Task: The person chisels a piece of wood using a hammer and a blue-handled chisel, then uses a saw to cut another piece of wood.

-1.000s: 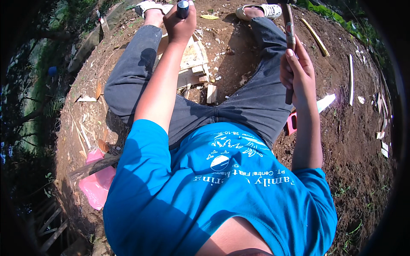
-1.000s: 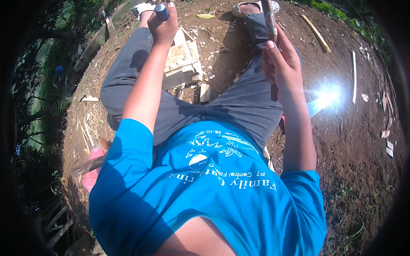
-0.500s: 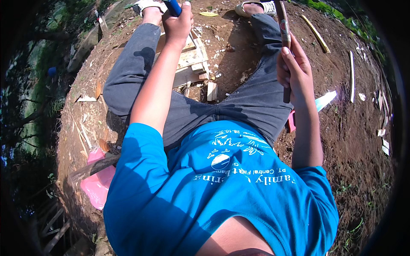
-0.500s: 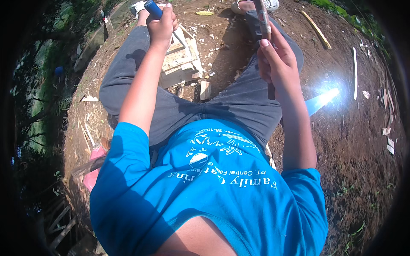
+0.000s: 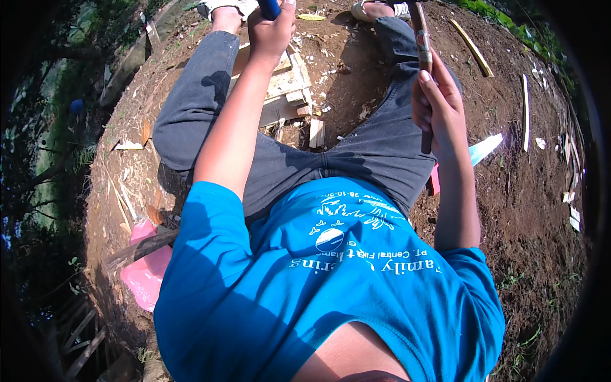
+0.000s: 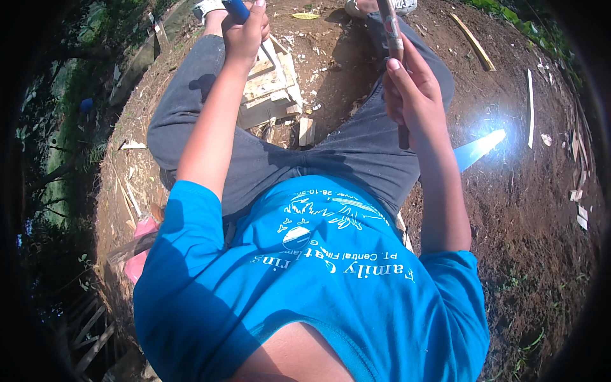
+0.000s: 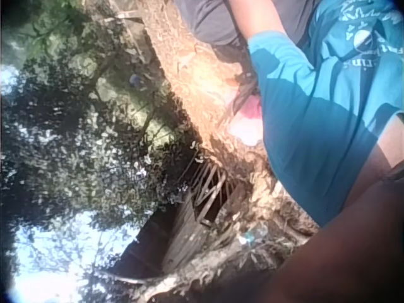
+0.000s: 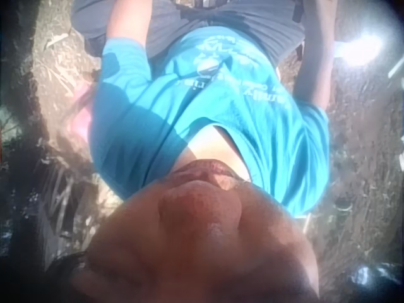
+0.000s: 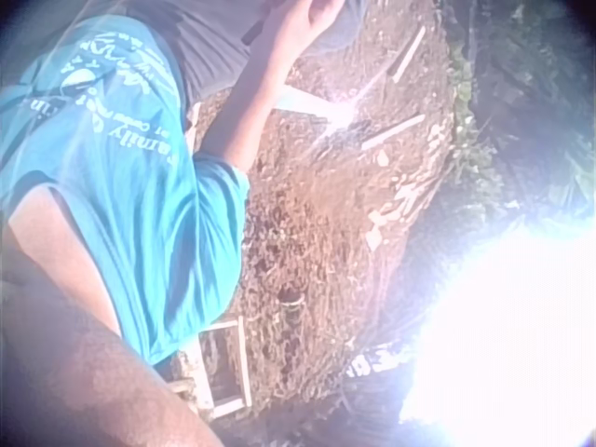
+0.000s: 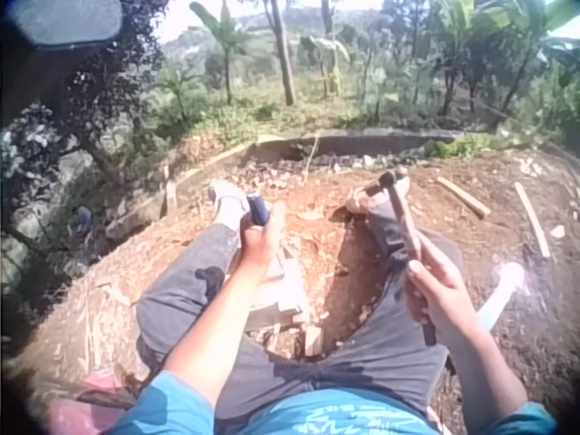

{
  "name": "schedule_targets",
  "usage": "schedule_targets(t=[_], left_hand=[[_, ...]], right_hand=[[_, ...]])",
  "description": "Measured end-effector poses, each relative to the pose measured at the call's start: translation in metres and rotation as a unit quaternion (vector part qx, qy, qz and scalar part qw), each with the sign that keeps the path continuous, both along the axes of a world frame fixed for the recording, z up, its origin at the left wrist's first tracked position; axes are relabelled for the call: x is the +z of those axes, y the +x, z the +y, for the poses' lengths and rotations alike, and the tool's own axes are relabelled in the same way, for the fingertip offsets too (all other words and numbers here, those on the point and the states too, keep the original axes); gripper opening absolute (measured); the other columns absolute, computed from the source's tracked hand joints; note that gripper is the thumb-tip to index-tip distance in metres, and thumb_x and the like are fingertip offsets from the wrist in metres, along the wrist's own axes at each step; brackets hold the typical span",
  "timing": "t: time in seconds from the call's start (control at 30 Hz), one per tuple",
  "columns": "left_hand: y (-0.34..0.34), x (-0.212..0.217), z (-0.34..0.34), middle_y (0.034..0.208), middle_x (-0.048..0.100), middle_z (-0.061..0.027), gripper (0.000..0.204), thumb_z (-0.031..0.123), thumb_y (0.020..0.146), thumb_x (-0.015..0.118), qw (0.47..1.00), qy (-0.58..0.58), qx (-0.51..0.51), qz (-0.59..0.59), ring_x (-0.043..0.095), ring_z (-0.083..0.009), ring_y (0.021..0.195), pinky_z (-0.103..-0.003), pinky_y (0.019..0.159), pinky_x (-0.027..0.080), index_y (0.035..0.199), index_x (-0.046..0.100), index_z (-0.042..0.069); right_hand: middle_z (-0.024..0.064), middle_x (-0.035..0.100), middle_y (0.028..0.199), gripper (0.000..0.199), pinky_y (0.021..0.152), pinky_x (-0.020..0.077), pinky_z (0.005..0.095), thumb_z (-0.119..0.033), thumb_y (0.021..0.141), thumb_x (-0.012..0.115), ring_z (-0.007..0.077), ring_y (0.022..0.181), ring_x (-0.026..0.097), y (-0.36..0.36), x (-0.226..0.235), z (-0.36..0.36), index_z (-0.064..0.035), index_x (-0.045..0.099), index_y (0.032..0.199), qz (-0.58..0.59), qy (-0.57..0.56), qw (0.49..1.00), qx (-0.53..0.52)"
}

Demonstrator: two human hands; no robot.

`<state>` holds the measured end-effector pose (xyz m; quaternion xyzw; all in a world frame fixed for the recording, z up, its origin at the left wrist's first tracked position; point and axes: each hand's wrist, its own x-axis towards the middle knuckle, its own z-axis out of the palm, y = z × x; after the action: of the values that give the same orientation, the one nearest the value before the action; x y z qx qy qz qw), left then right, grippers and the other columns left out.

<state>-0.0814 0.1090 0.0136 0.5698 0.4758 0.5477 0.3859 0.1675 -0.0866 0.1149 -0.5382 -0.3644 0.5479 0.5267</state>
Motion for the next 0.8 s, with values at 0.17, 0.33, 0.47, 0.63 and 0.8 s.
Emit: schedule_targets(t=[0.17,0.33,0.47,0.63,0.8], left_hand=[[-0.003,-0.008,0.015,0.061,0.054,0.0054,0.032,0.025,0.099,0.07,0.986,0.041,0.073,-0.147,0.048,-0.0062,0.05,-0.027,0.046,0.035,0.072,0.056,0.014],[-0.003,0.005,-0.001,0.058,0.048,0.007,0.029,0.028,0.097,0.072,0.973,-0.122,-0.039,-0.191,0.043,-0.006,0.045,-0.026,0.043,0.033,0.076,0.057,0.015],[0.002,-0.015,0.01,0.06,0.053,0.0035,0.032,0.025,0.096,0.074,0.985,-0.107,-0.017,-0.136,0.05,-0.0112,0.047,-0.031,0.045,0.038,0.073,0.056,0.012],[-0.013,-0.018,0.02,0.062,0.05,-0.0035,0.029,0.02,0.096,0.073,0.941,0.313,0.053,0.117,0.05,-0.0143,0.06,-0.036,0.056,0.043,0.077,0.057,0.003],[0.007,0.005,-0.002,0.062,0.05,0.0044,0.036,0.023,0.098,0.071,0.991,0.091,0.09,-0.031,0.047,-0.0108,0.058,-0.035,0.053,0.039,0.07,0.054,0.008]], right_hand=[[-0.0044,0.038,0.074,0.058,0.043,0.0286,0.0179,-0.018,0.108,0.054,0.0014,0.05,0.034,-0.003,0.0,-0.003,-0.0137,0.034,0.162,-0.003,0.003,1.0,0.003],[-0.0044,0.038,0.073,0.058,0.043,0.0285,0.018,-0.018,0.108,0.054,0.0017,0.049,0.034,0.001,-0.002,-0.004,-0.0137,0.034,0.162,-0.009,-0.012,1.0,-0.007],[-0.0045,0.038,0.072,0.057,0.043,0.0286,0.0183,-0.018,0.108,0.053,0.0018,0.049,0.034,0.001,-0.005,-0.003,-0.0138,0.034,0.162,-0.008,-0.008,1.0,0.001],[-0.0045,0.038,0.073,0.057,0.043,0.0288,0.0183,-0.018,0.108,0.053,0.0017,0.049,0.034,-0.004,-0.004,-0.007,-0.0142,0.033,0.162,-0.013,-0.011,1.0,0.013],[-0.0046,0.039,0.073,0.056,0.043,0.0284,0.018,-0.017,0.108,0.053,0.0013,0.05,0.034,-0.003,-0.008,-0.009,-0.015,0.034,0.161,0.001,-0.031,1.0,-0.001]])
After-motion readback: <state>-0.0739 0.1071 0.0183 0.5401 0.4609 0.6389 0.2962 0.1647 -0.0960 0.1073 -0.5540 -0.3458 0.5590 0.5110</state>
